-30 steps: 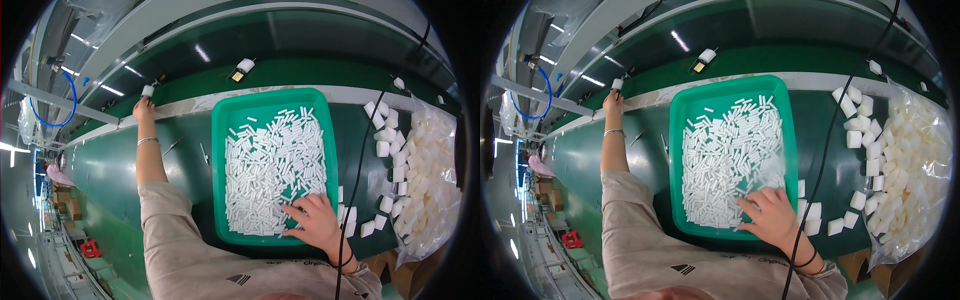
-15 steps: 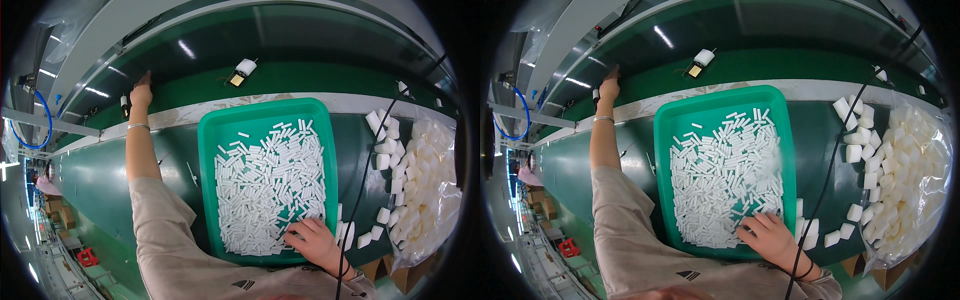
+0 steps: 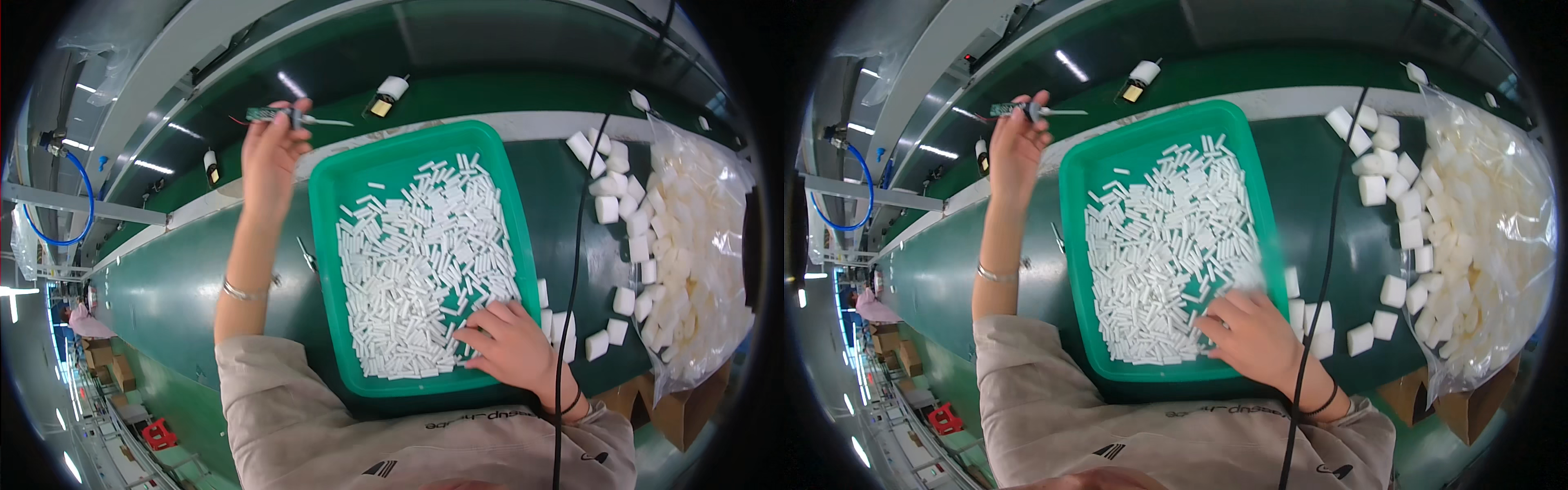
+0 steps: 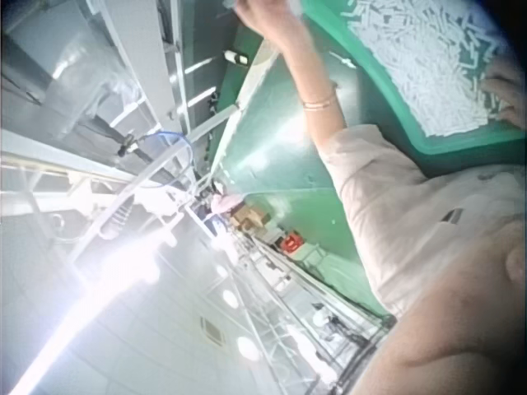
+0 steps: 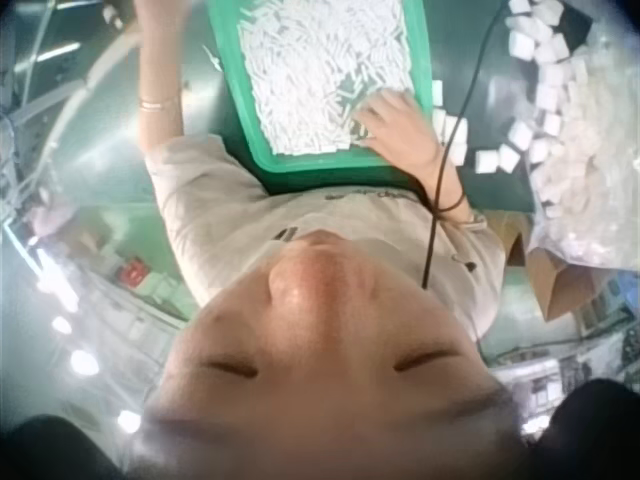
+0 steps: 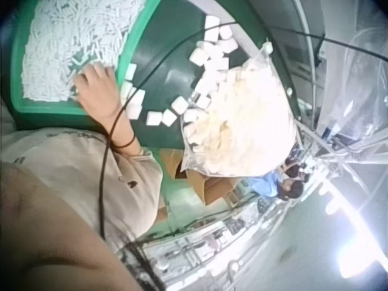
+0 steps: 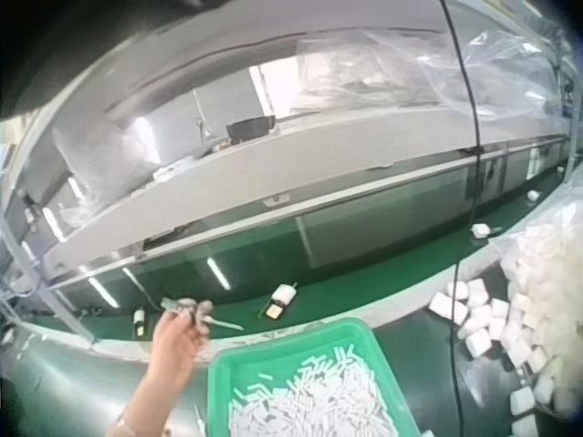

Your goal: The person fits white cylindrical pins into small green circuit boards and then places the boards into white plastic housings by hand.

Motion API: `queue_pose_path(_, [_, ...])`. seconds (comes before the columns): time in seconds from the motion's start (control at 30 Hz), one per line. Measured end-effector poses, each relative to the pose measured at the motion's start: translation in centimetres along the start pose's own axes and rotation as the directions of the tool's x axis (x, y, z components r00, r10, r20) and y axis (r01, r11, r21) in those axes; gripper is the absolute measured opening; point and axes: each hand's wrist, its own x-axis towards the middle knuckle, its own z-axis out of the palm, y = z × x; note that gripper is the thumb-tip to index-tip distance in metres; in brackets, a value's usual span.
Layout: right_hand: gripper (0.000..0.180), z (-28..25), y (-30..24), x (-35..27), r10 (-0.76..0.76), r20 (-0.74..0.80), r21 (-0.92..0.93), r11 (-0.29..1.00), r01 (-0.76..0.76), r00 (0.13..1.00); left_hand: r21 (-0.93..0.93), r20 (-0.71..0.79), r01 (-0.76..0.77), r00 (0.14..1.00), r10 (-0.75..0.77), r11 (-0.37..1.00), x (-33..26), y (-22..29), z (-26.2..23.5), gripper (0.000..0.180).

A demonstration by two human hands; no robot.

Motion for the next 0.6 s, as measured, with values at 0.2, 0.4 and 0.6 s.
queue_pose_path(0.2, [0.015,1.1,0.1,-0.4,-0.03,-0.008,-0.124,0.992,0.028,1.0,-0.308,0.224,0.334,0.935,-0.274,0.891,-10.5,-2.9,9.4,0.028])
queue_pose_path(0.4, [0.009,0.3,-0.3,0.2,0.216,-0.501,0.369,0.929,-0.019,0.838,-0.301,0.228,0.25,0.956,-0.185,0.92,-13.4,-3.7,9.9,0.034])
queue_pose_path(0.6, [0.009,0.0,0.2,-0.1,0.426,-0.577,0.551,0.833,-0.052,0.697,-0.26,0.334,0.257,0.929,-0.163,0.931,-14.0,-3.6,10.4,0.038])
